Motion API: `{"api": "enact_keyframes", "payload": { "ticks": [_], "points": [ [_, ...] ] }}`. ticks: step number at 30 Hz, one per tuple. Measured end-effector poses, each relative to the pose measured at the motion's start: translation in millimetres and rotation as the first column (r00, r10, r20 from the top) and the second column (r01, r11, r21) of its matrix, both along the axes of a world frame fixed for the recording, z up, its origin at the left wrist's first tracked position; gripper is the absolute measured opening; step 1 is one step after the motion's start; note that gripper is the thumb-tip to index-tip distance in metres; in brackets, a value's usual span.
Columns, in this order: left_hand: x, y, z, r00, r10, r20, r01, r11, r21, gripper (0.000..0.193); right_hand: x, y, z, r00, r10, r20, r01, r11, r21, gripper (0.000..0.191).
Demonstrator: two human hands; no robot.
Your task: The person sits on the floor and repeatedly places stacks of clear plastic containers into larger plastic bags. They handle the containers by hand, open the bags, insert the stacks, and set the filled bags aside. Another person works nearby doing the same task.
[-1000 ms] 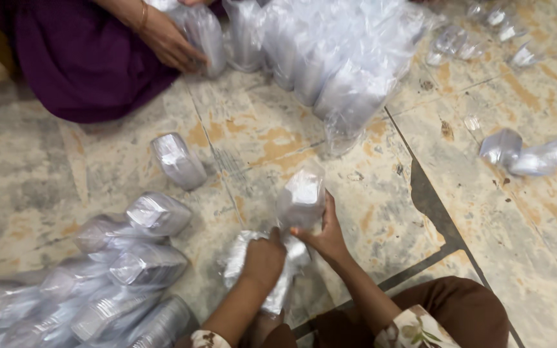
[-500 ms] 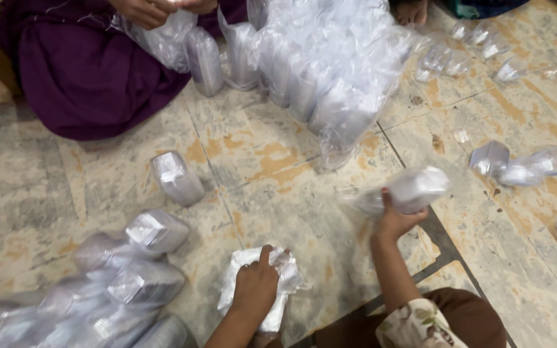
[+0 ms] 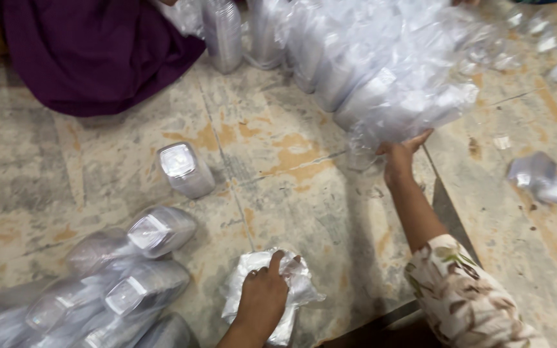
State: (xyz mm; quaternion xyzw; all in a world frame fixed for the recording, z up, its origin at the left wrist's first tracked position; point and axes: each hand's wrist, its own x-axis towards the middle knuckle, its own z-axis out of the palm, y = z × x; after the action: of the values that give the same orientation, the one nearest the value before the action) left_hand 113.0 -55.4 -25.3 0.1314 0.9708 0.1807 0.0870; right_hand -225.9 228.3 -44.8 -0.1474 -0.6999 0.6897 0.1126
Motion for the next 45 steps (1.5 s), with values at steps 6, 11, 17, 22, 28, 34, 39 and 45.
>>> {"api": "enact_keyframes", "payload": {
  "ticks": [6,11,17,22,28,34,39,45],
  "points": [
    [-6,-11,26,0.998,0.023,0.052,-0.027,0.997,0.075,0.008,108,14,18,0.989,0.126,0.082,-0.131,0.989,0.061,0.099],
    [-22,-30,70,0.985,0.089,0.149,-0.158,0.819,0.552,0.052,188,-32,68,0.875,0.483,0.03,-0.484,0.871,0.091,0.06],
    [-25,-21,115,0.934,0.191,0.301,-0.33,0.141,0.934,0.04,263,-89,140,0.558,0.816,-0.149,-0.829,0.544,-0.129,0.086],
    [-21,-16,126,0.968,0.157,0.197,-0.207,0.05,0.977,0.04,276,-98,145,0.498,0.86,-0.111,-0.86,0.474,-0.188,0.096],
    [-20,-11,125,0.889,0.013,0.458,-0.445,-0.217,0.869,0.05,275,-92,128,0.592,0.805,-0.045,-0.806,0.591,-0.029,0.038],
    [-15,-29,121,0.837,0.092,0.54,-0.445,-0.459,0.769,0.043,260,-86,125,0.772,0.635,0.037,-0.632,0.772,-0.064,0.03],
    [-8,-42,99,0.782,0.216,0.584,-0.506,-0.326,0.798,0.038,251,-80,129,0.894,0.446,0.037,-0.436,0.888,-0.145,0.024],
    [5,-31,95,0.834,0.029,0.551,-0.551,0.076,0.831,0.058,263,-97,133,0.92,0.388,0.053,-0.332,0.845,-0.42,0.019]
  ]
}}
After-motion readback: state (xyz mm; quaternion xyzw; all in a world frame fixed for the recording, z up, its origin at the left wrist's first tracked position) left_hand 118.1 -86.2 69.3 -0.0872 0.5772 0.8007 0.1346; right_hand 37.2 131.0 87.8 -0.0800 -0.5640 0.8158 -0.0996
